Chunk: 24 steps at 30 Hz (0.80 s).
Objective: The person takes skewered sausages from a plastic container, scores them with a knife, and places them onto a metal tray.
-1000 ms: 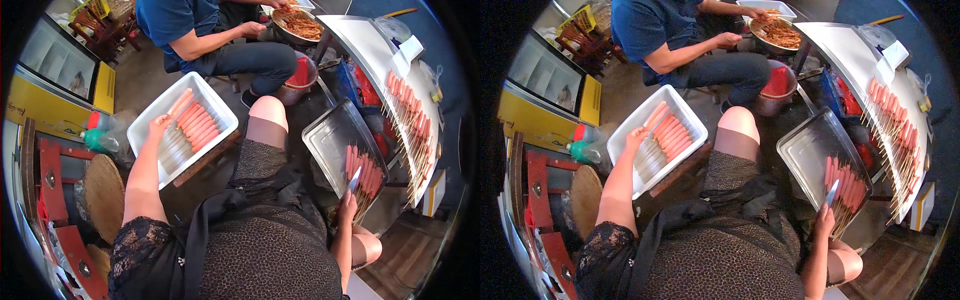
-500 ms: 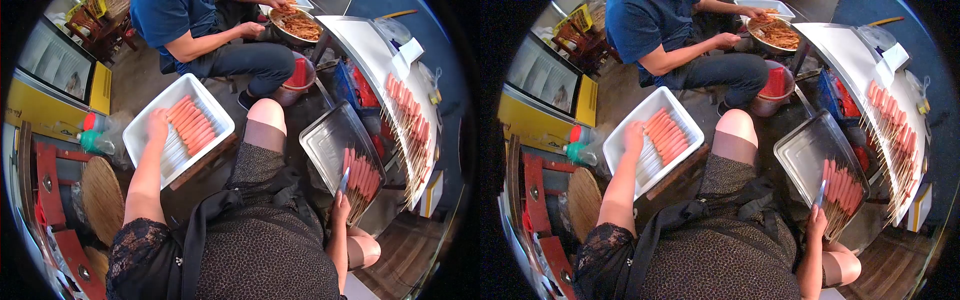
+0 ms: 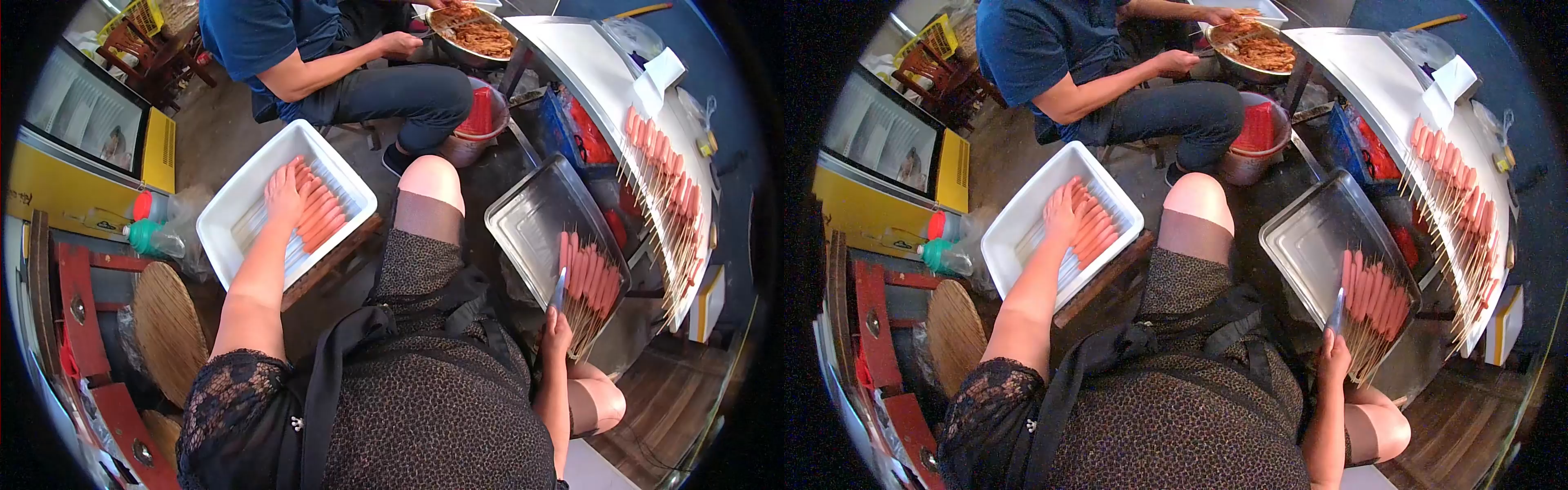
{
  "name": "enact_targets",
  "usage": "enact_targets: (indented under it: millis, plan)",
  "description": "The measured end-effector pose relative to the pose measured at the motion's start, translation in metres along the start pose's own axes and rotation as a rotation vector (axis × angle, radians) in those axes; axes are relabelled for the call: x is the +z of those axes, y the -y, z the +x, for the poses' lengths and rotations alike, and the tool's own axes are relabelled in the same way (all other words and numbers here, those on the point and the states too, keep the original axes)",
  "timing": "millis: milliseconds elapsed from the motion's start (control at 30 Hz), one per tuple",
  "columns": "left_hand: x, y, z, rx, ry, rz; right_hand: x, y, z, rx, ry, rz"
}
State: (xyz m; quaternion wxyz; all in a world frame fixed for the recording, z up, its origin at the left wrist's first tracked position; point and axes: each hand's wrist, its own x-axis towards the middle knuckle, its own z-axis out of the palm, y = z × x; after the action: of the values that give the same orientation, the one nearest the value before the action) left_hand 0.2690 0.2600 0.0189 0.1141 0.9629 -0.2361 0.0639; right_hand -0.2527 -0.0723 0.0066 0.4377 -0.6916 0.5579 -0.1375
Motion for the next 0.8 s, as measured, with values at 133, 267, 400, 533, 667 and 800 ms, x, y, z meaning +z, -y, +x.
enact_targets:
  millis: [133,267,400,533,667,800]
  plan:
    - [0.016,0.007,0.002,-0.015,-0.052,0.077,0.004,0.001,-0.002,-0.039,0.012,-0.068]
    - [0.0,-0.009,0.009,-0.057,0.048,0.084,0.007,-0.023,0.005,-0.155,-0.005,-0.125]
    - [-0.008,0.002,0.021,-0.055,0.165,-0.031,0.003,-0.032,0.012,-0.156,-0.01,-0.141]
    - [0.008,0.044,0.026,-0.111,-0.003,-0.434,-0.001,-0.001,0.004,-0.048,0.006,0.054]
    - [-0.028,0.024,0.001,-0.141,-0.04,-0.626,-0.005,0.007,0.009,-0.122,-0.013,0.096]
    - [-0.077,-0.059,-0.002,0.02,-0.064,-0.747,-0.033,0.045,0.011,-0.08,-0.101,0.123]
